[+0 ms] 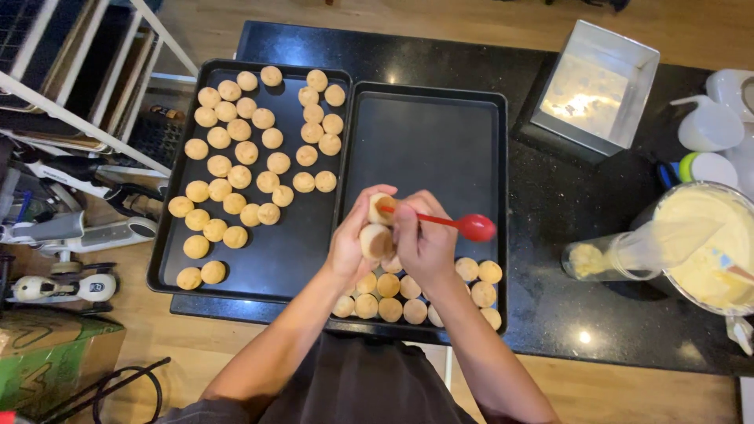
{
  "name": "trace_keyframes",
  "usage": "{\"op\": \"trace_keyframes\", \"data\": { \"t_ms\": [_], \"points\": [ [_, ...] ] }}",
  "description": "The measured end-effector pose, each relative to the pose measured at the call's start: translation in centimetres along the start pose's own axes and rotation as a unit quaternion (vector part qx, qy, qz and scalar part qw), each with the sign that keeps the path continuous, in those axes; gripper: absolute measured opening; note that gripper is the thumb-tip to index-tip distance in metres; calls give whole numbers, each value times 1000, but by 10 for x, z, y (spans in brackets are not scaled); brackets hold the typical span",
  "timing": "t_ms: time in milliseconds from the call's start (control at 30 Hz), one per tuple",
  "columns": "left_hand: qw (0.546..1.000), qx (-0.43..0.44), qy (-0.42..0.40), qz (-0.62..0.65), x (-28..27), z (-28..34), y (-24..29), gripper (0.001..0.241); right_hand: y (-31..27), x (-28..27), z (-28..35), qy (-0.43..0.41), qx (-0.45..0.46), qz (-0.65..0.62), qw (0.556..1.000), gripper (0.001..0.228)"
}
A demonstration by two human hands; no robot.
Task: Filling baked cream puff shells with cream filling using a small spoon.
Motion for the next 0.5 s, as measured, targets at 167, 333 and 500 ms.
{"op": "trace_keyframes", "data": {
  "t_ms": [167, 333, 500],
  "points": [
    [1000, 0, -20, -16, -3, -2, -4, 45, 0, -5, -2, -59, 115, -44, 991, 28],
    [999, -20, 12, -26, 6, -3, -1, 44, 4, -11, 2, 17, -31, -5, 999, 26],
    [998, -15, -38, -52, -5, -2, -6, 43, 1, -1, 2, -64, 58, -4, 996, 27]
  ]
}}
Point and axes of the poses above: each hand's wrist, its own z-axis away from the middle knuckle, its own x-axis out of the palm, y = z × x, the point moved 2 cm from there along -z, towards the middle knuckle
